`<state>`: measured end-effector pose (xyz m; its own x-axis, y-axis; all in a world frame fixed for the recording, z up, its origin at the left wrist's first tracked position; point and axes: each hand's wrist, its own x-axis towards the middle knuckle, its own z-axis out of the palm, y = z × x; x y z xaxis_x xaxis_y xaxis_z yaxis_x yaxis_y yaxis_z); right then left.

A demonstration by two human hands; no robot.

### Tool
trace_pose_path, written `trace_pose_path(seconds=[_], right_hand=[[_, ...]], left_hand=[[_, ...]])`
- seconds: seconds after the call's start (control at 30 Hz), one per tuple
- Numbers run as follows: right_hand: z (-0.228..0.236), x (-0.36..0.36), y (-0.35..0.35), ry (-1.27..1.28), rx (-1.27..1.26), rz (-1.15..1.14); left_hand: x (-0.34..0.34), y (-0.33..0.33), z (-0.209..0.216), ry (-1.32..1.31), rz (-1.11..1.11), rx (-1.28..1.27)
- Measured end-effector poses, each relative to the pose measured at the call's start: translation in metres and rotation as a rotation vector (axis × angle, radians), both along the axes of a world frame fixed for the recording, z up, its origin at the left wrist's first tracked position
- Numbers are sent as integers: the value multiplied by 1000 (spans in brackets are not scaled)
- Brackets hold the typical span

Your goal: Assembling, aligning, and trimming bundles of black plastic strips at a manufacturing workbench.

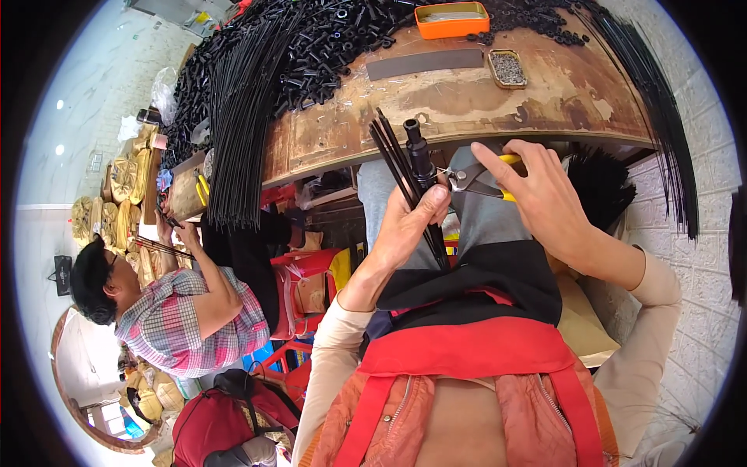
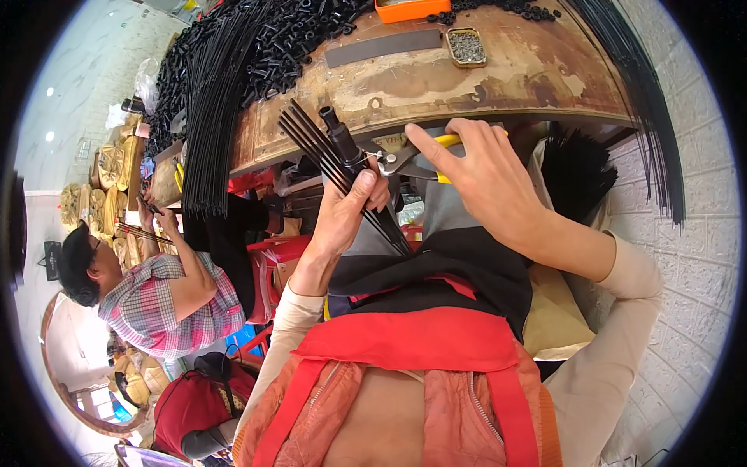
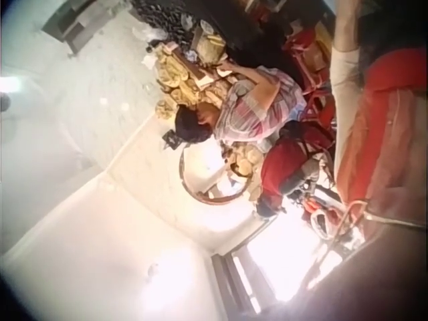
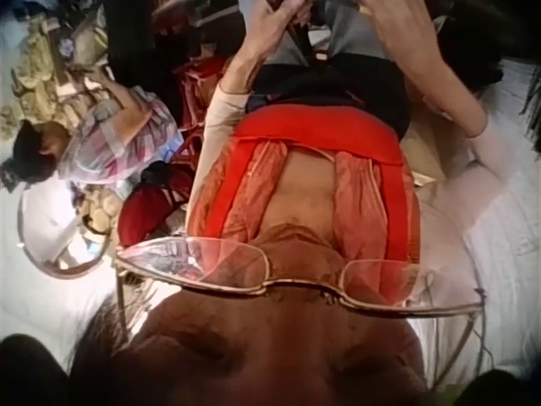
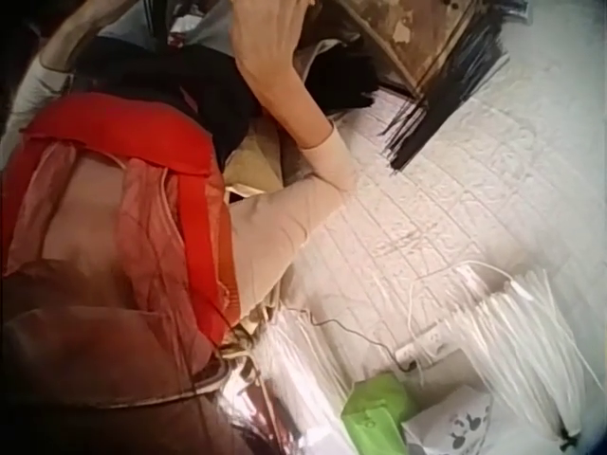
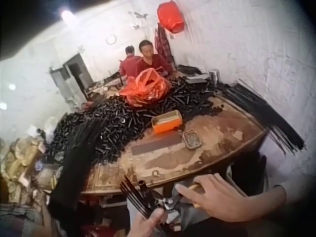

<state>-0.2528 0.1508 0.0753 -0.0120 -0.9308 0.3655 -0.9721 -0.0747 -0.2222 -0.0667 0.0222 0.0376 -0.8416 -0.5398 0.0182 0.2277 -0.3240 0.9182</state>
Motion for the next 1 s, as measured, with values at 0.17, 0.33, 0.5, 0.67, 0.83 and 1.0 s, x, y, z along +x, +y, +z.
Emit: trace_pose_path(seconds=[0.17,0.33,0.5,0.67,0.83,1.0], right_hand=[[0,0,-3,123,-107,-56],[3,2,-5,165,-137,-53],[9,-2,-7,311,-140,-47],[31,-13,-6,399,-20,24],[63,-15,-11,-324,585,183],[38,-2,4,-581,502,58]], left_hand=[[0,3,1,-1,-3,-12],[2,2,0,1,10,-12],[2,3,-2,-11,19,26],[0,3,-10,-77,86,-33],[8,3,-4,-62,17,14],[13,-1,3,-112,-66,24]])
